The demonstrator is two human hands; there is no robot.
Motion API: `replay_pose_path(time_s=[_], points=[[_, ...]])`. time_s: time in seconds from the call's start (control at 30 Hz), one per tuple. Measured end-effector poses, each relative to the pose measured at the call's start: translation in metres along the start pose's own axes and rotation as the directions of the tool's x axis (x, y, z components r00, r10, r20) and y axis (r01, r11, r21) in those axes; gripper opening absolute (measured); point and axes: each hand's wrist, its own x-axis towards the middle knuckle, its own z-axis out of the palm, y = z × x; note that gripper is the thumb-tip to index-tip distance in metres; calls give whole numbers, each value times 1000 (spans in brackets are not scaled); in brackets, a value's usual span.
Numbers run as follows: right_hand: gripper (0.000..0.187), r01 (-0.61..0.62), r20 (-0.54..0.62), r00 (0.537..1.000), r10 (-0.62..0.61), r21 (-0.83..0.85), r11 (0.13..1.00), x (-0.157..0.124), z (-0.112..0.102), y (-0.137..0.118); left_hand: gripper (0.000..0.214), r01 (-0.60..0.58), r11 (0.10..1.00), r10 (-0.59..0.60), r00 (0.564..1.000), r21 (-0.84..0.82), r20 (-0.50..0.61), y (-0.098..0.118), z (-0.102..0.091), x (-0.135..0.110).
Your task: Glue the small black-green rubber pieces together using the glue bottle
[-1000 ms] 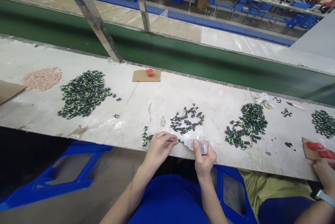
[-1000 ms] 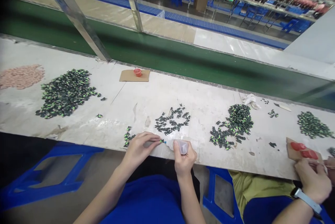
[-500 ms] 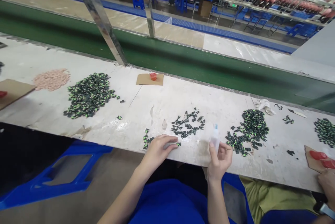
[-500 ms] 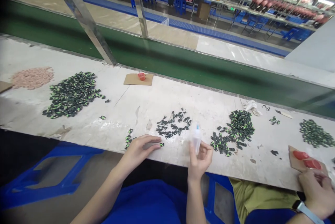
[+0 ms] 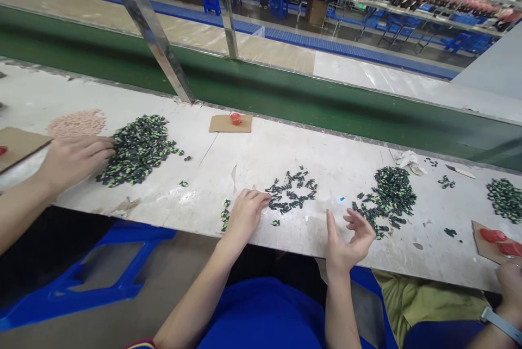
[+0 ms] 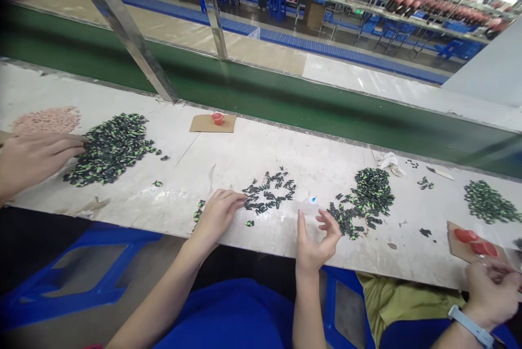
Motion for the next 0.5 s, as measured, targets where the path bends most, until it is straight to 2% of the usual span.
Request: replay_pose_path(time_s=[0.03,0.1,0.17,0.2,0.27,0.33,0.37,0.4,0.43,0.5], points=[[39,54,5,998,-55,21,998,-6,-1,-6,18,0,1000,0,1000,2,19,-1,-1,-1],[23,52,147,987,-68,113,992,-19,0,-19,19,2,1000,-1,999,-11,44,-1,-3,-2],[15,-142,370,927,59,201,969,-28,5,-32,19,-14,998,17,999,-67,44,2,-6,-3],[19,-283,476,867,148,226,932,-31,8,-38,19,-34,993,38,999,-116,34,5,-9,-4],[33,-562,666,688,287,240,791,-32,15,-47,17,-92,967,93,996,-237,-8,14,-14,-7],[41,-755,806,495,326,214,619,-29,19,-54,14,-176,924,163,984,-340,-67,26,-18,-10],[41,-814,848,419,323,194,547,-27,19,-56,13,-225,903,203,974,-366,-99,31,-19,-12],[40,-852,874,366,320,177,492,-25,19,-57,12,-271,887,238,962,-373,-133,36,-20,-14],[38,-877,884,334,327,164,451,-24,19,-58,12,-311,877,267,949,-366,-165,40,-19,-15],[36,-905,874,314,372,157,397,-23,17,-57,12,-352,875,294,932,-331,-213,43,-17,-18]])
